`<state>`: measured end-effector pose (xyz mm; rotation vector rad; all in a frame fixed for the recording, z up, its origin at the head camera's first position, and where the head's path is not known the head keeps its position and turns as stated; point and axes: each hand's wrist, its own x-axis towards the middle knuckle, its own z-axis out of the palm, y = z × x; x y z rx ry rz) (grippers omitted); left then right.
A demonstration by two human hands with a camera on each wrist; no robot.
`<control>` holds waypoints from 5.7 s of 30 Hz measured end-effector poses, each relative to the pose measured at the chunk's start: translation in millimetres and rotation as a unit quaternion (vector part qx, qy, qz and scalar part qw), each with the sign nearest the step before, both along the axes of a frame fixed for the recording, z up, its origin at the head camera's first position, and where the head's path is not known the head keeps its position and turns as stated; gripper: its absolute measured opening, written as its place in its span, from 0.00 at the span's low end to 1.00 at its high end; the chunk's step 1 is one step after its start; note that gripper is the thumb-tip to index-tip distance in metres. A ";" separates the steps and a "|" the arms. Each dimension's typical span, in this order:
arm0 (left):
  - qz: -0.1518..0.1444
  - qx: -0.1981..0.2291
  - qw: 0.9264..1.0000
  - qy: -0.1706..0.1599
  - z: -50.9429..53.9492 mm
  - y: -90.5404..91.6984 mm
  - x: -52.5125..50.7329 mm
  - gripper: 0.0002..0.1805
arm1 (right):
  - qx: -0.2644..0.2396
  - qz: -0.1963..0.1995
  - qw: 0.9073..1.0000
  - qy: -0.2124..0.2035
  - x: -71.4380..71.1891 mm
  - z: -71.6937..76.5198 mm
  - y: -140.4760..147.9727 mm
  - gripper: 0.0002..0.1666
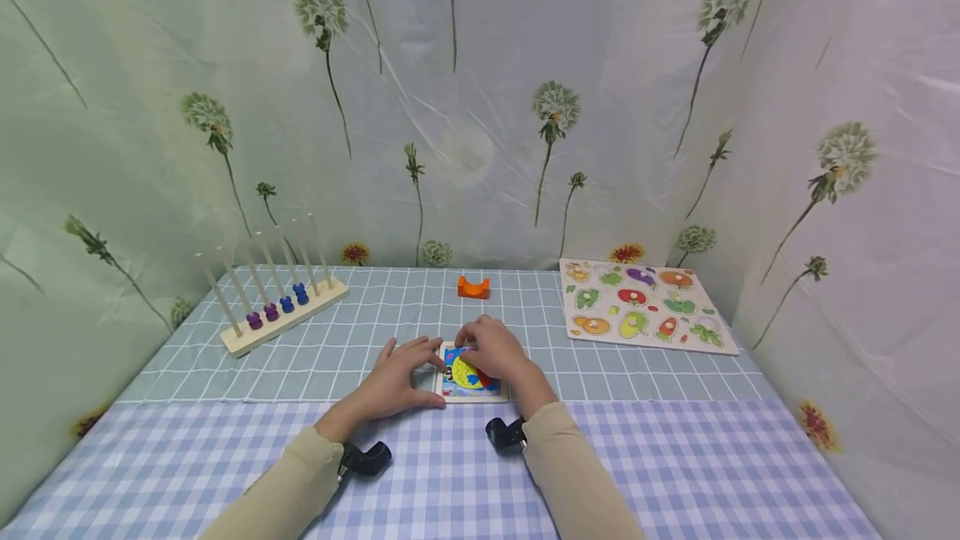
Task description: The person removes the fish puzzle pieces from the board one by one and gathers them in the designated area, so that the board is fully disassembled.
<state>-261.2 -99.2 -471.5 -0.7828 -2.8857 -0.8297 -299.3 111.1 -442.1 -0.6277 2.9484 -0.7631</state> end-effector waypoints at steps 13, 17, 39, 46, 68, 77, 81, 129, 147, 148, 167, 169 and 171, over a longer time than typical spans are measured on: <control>-0.015 0.003 1.000 -0.012 1.1 -2.6 0.9 0.24 | 0.010 0.007 1.000 -0.021 0.1 2.3 -1.9 0.06; -0.016 -0.003 1.000 -0.012 2.2 -2.2 1.7 0.24 | 0.022 0.008 0.999 -0.033 -0.9 4.1 -3.2 0.06; -0.011 0.006 1.000 -0.019 4.1 -1.6 3.2 0.22 | 0.044 -0.002 0.998 -0.055 -0.8 8.9 -11.4 0.07; -0.010 0.007 1.000 -0.019 4.9 -1.4 3.1 0.22 | 0.047 -0.011 0.996 -0.068 -2.0 10.2 -12.6 0.08; -0.016 0.011 1.000 -0.016 3.7 -2.0 2.8 0.21 | -0.123 -0.011 0.990 -0.061 7.5 -1.4 -4.2 0.10; -0.019 0.010 1.000 -0.006 2.6 -1.4 3.7 0.22 | -0.171 -0.033 0.983 -0.063 6.2 -5.5 -2.3 0.06; -0.016 0.006 1.000 -0.005 3.0 -0.7 3.8 0.22 | -0.194 -0.045 0.977 -0.073 3.8 -5.6 1.2 0.07; 0.000 -0.009 1.000 -0.014 3.1 0.4 5.5 0.24 | -0.077 -0.158 0.984 -0.019 -11.6 -8.8 85.6 0.17; -0.002 -0.009 1.000 -0.020 2.2 0.0 4.8 0.24 | -0.064 -0.080 0.995 -0.015 -1.6 9.5 42.1 0.10; -0.002 -0.009 1.000 -0.020 2.3 -0.1 4.8 0.25 | -0.061 -0.073 0.995 -0.020 -1.0 9.2 38.1 0.10; -0.008 -0.011 1.000 -0.009 3.1 -1.5 4.5 0.23 | -0.035 -0.013 0.999 -0.030 9.2 -2.5 10.3 0.10; -0.006 -0.017 1.000 -0.012 4.0 -0.9 4.7 0.24 | -0.038 -0.014 0.999 -0.033 8.6 -3.8 9.9 0.10; -0.004 -0.021 1.000 -0.016 4.6 -0.3 4.8 0.24 | -0.039 -0.015 0.998 -0.036 8.5 -4.1 9.4 0.10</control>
